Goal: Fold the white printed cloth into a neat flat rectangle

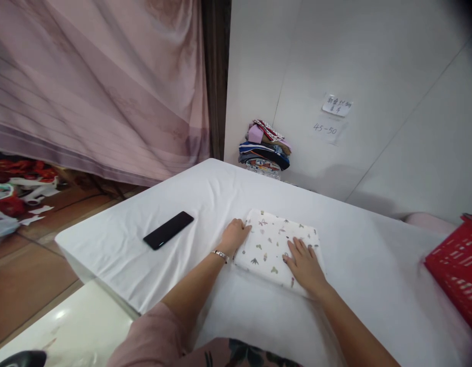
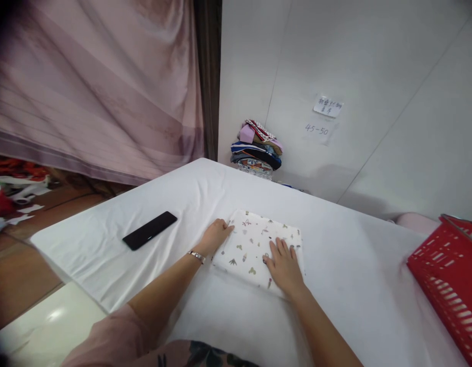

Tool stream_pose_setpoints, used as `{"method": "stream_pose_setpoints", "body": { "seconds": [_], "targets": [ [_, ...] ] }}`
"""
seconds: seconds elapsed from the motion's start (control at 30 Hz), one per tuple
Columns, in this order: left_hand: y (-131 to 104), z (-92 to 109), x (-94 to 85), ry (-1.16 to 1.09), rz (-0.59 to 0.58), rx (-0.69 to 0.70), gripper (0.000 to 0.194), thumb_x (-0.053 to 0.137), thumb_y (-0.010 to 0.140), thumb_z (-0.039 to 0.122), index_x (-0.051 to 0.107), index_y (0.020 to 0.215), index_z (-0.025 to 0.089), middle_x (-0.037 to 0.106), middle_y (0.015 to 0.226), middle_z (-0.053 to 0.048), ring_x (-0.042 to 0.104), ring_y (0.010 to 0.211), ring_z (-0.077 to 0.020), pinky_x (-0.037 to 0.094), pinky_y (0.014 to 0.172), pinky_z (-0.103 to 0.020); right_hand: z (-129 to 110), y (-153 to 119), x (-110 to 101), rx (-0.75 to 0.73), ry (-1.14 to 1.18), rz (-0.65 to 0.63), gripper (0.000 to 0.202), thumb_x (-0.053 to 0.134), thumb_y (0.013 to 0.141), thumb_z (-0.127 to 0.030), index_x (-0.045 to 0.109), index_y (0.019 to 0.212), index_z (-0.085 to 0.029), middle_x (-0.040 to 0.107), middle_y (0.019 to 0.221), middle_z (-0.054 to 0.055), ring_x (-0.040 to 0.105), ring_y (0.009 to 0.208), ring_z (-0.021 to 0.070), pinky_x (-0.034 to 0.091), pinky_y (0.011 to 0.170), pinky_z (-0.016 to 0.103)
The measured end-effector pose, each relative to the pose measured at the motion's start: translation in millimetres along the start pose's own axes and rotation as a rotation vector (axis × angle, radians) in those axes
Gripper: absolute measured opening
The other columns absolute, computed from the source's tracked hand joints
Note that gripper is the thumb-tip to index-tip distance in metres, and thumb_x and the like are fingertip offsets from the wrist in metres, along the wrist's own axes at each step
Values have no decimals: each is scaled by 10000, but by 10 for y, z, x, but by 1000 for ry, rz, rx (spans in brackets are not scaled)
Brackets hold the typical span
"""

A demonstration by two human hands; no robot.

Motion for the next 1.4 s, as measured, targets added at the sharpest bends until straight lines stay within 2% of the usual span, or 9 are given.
{"method": "stream_pose_setpoints", "body": {
  "seconds": [0.13,0.3,0.47,0.57,0.77,0.97,1.17,1.4],
  "targets": [
    [115,42,36,-26,22,35,234,476,822,397,516,742,181,605,928,-71,581,842,-183,388,708,-274,-5,-13,-23,15,-3,-10,605,245,888,-520,331,1383,-183,189,1491,72,116,1370,229,92,1087,434],
    [149,26,55,-88,-61,-7,249,441,847,353,549,721,168,636,865,-88,591,860,-187,388,710,-262,-25,-22,-45,20,6,-3,606,243,887,-520,333,1383,-183,184,1492,66,114,1371,222,92,1089,428],
    [210,9,55,-88,-78,-23,292,466,822,412,582,723,163,654,829,-90,607,797,-192,394,659,-261,-20,-21,-36,20,12,-2,602,246,887,-522,337,1380,-189,190,1491,66,120,1370,225,94,1088,435],
    [302,45,82,-76,-77,-36,333,469,807,454,594,748,152,654,857,-113,609,794,-209,397,641,-271,-22,-27,-41,15,12,-1,604,235,890,-522,330,1384,-187,190,1491,65,119,1370,222,97,1090,431],
    [443,154,122,-46,-72,-16,255,453,823,352,591,775,143,620,1008,-143,595,888,-214,403,700,-271,-28,-36,-52,-2,3,25,596,238,893,-511,353,1370,-172,215,1483,81,139,1366,230,123,1085,436],
    [496,92,146,-52,-122,-20,260,433,838,337,595,741,158,658,801,-85,610,735,-178,413,635,-253,-20,-25,-34,-10,4,44,578,262,891,-500,371,1358,-178,242,1474,87,156,1362,240,132,1082,445],
    [610,181,166,-24,-105,-37,335,404,851,403,609,822,140,649,895,-133,604,895,-223,411,712,-280,-37,-43,-57,-1,5,52,569,263,892,-492,375,1355,-181,242,1475,80,158,1361,235,125,1084,438],
    [697,201,194,1,-128,-19,342,356,884,337,622,851,126,657,915,-129,614,875,-183,415,726,-262,-46,-47,-73,-5,-7,44,577,247,895,-497,370,1358,-177,238,1476,81,159,1361,232,129,1079,434]
  ]
}}
Point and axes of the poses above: each hand's wrist, its own y-axis towards the middle knuckle, its own x-axis out of the palm, z = x × y, the point moved 4 cm from there along y, towards the middle knuckle
